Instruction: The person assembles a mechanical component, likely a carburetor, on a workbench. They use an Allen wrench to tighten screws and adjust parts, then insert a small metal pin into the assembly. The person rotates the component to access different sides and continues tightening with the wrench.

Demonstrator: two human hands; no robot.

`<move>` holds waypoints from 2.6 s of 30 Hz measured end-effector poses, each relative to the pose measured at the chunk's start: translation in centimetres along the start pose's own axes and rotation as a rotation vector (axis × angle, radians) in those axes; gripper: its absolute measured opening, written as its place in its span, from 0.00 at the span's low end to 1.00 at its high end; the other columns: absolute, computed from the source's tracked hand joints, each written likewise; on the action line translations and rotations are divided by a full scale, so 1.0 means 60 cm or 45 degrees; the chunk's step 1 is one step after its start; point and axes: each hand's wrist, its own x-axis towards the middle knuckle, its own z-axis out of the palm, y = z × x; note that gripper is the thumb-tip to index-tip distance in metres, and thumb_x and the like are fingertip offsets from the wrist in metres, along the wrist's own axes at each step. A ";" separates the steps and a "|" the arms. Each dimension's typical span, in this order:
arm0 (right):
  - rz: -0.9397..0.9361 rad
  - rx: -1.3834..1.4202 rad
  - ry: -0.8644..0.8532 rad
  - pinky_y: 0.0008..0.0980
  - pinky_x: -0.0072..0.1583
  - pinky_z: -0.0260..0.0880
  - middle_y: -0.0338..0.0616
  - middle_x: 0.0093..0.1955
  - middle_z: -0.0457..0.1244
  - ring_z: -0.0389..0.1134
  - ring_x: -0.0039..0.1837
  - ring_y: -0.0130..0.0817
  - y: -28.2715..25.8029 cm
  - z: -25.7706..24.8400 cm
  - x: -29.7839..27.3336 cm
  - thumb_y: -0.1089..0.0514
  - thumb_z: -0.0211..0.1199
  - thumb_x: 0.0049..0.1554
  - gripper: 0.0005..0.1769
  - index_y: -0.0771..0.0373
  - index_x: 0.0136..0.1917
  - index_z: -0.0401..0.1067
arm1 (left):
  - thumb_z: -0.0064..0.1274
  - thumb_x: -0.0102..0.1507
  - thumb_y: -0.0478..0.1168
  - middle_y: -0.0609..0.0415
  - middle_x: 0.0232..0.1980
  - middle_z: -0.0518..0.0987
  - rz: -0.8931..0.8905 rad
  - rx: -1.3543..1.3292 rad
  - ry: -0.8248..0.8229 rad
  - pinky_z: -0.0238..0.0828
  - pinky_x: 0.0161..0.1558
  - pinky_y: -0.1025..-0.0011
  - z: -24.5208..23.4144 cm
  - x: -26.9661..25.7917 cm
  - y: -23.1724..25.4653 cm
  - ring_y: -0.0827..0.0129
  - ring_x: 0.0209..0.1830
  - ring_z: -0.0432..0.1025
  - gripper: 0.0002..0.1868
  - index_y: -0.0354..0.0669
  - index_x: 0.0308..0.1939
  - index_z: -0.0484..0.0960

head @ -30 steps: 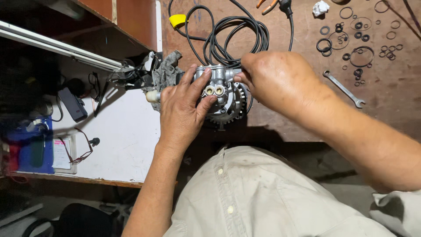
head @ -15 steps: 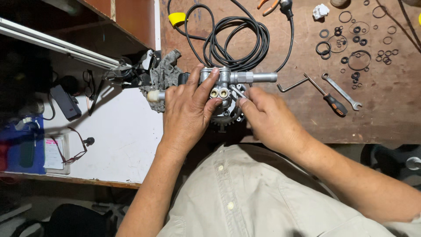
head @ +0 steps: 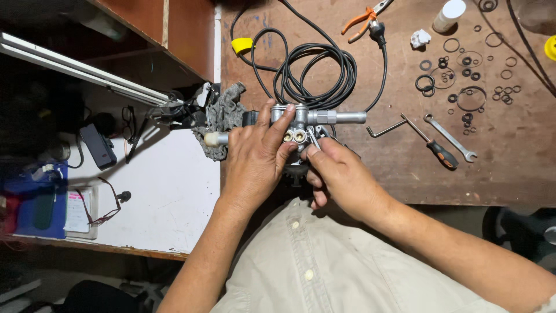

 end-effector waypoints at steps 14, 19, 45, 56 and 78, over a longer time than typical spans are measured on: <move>-0.322 -0.777 -0.047 0.43 0.37 0.82 0.50 0.27 0.72 0.77 0.28 0.41 -0.030 -0.053 -0.039 0.53 0.58 0.77 0.16 0.61 0.57 0.84 | 0.58 0.79 0.56 0.51 0.66 0.94 -0.287 -0.668 0.277 0.80 0.70 0.51 -0.063 -0.069 0.111 0.50 0.66 0.89 0.21 0.53 0.69 0.94; -0.297 -1.377 -0.530 0.70 0.51 0.83 0.61 0.46 0.77 0.80 0.52 0.71 -0.016 0.039 -0.036 0.43 0.57 0.76 0.15 0.55 0.62 0.74 | 0.54 0.81 0.49 0.48 0.46 0.99 -0.867 -1.276 0.414 0.88 0.61 0.61 -0.055 -0.085 0.130 0.61 0.51 0.94 0.18 0.47 0.54 0.98; -1.180 -1.412 0.380 0.53 0.76 0.70 0.48 0.70 0.76 0.79 0.71 0.52 0.017 -0.065 0.067 0.42 0.61 0.77 0.18 0.55 0.68 0.79 | 0.54 0.71 0.43 0.57 0.24 0.84 -0.086 0.143 0.073 0.84 0.27 0.54 -0.038 -0.002 0.050 0.58 0.21 0.84 0.03 0.51 0.44 0.78; -1.222 -1.408 0.403 0.52 0.77 0.69 0.48 0.71 0.76 0.79 0.73 0.52 0.026 -0.062 0.066 0.42 0.59 0.77 0.19 0.55 0.68 0.80 | 0.58 0.62 0.42 0.64 0.24 0.80 0.011 0.401 0.179 0.82 0.27 0.63 -0.021 -0.013 0.033 0.64 0.20 0.82 0.07 0.56 0.43 0.79; -1.243 -1.390 0.414 0.52 0.78 0.69 0.50 0.69 0.77 0.80 0.71 0.51 0.024 -0.057 0.065 0.42 0.57 0.78 0.21 0.58 0.68 0.79 | 0.65 0.72 0.38 0.56 0.39 0.78 0.293 0.087 0.430 0.74 0.41 0.61 -0.047 0.004 -0.012 0.58 0.36 0.78 0.05 0.48 0.52 0.90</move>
